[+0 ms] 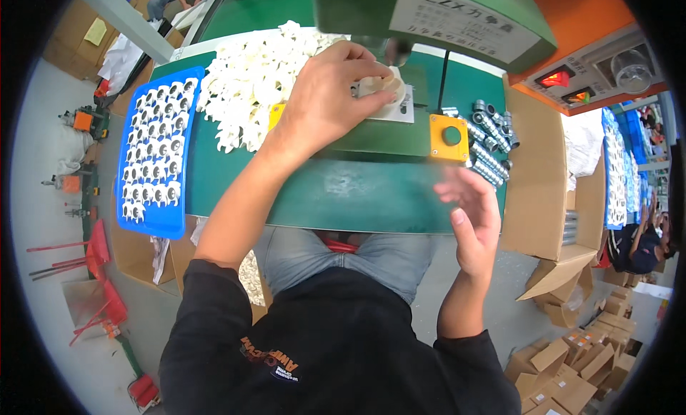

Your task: Use an assembly press machine to join small plastic and metal components.

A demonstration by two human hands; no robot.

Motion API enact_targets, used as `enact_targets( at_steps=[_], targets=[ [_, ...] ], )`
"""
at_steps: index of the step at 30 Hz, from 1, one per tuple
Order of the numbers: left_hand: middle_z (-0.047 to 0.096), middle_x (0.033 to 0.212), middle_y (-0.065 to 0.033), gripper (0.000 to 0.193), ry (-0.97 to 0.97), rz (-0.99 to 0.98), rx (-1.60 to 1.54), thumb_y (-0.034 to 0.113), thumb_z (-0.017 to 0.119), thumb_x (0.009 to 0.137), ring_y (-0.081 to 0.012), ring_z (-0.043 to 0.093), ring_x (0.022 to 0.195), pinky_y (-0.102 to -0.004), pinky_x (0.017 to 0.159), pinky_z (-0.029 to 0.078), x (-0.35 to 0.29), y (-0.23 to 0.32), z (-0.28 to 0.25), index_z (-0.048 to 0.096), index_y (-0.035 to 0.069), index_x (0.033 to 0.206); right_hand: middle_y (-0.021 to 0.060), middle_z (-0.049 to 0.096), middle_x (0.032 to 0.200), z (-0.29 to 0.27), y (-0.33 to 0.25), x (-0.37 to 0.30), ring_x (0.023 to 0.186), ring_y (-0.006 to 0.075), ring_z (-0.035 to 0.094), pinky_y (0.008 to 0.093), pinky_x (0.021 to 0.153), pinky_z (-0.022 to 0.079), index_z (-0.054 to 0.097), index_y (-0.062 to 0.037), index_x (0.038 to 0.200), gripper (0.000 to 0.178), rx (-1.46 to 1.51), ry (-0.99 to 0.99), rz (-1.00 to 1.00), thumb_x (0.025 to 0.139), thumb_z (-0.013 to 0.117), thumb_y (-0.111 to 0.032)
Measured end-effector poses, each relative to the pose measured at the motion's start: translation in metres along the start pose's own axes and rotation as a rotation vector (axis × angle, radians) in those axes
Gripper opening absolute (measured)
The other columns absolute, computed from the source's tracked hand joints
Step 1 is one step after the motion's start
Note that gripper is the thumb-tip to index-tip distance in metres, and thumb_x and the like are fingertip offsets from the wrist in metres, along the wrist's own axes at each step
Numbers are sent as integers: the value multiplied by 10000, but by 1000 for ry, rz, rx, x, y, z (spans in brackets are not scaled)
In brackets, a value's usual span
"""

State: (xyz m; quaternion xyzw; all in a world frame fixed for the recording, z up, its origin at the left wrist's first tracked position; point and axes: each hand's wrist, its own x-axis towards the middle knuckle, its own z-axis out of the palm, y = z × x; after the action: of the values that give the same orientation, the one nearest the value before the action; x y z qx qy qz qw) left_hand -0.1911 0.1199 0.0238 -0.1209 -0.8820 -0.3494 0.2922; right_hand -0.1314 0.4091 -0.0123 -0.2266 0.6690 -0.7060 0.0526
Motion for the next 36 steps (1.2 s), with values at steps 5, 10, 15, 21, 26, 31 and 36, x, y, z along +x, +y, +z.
enact_targets(
  at_steps=[5,10,15,21,26,31,36],
  targets=[
    [692,1087,-120,327,-139,-146,-24,249,863,795,-285,699,910,-366,804,554,8,8,-4,814,67,1062,192,609,1394,-17,4,-9,1170,228,639,360,1009,485,523,50,1415,493,52,70,76,971,674,-100],
    [663,1161,-158,321,-106,-37,40,257,855,817,-312,668,987,-408,840,540,-6,5,4,800,81,1079,194,595,1407,-11,5,-2,1173,227,638,355,1008,485,542,49,1399,464,89,32,67,967,662,-71],
    [590,1337,-213,503,-71,189,274,312,852,827,-389,598,1146,-498,933,490,-27,5,7,708,112,1265,190,591,1408,-13,1,10,1169,231,639,357,1002,486,579,43,1367,429,0,-1,13,954,656,-43],
    [580,1389,-219,509,-32,36,286,211,824,848,-411,601,1136,-485,1002,496,-38,20,-13,684,64,1315,188,624,1349,-19,-5,39,1159,307,638,390,1004,489,627,15,1294,434,-735,64,-276,890,747,-87],
    [719,1054,-133,380,-19,-15,527,136,816,831,-340,640,987,-445,856,509,-77,12,-40,727,9,1178,184,661,1255,-18,15,65,1167,383,607,470,1005,482,673,22,1200,452,-1077,93,-397,814,824,-158],
    [745,1048,-116,372,-41,50,592,150,830,810,-301,638,956,-418,811,492,-90,12,-45,739,-1,1137,165,670,1225,-15,22,66,1135,366,618,463,978,492,697,47,1130,415,-1123,63,-398,792,823,-157],
    [760,1015,-100,331,-19,7,575,134,825,817,-281,637,904,-403,809,491,-92,9,-44,751,8,1113,161,665,1222,-16,17,67,1131,355,619,458,960,493,702,42,1128,402,-1195,46,-389,804,811,-169]
  ],
)
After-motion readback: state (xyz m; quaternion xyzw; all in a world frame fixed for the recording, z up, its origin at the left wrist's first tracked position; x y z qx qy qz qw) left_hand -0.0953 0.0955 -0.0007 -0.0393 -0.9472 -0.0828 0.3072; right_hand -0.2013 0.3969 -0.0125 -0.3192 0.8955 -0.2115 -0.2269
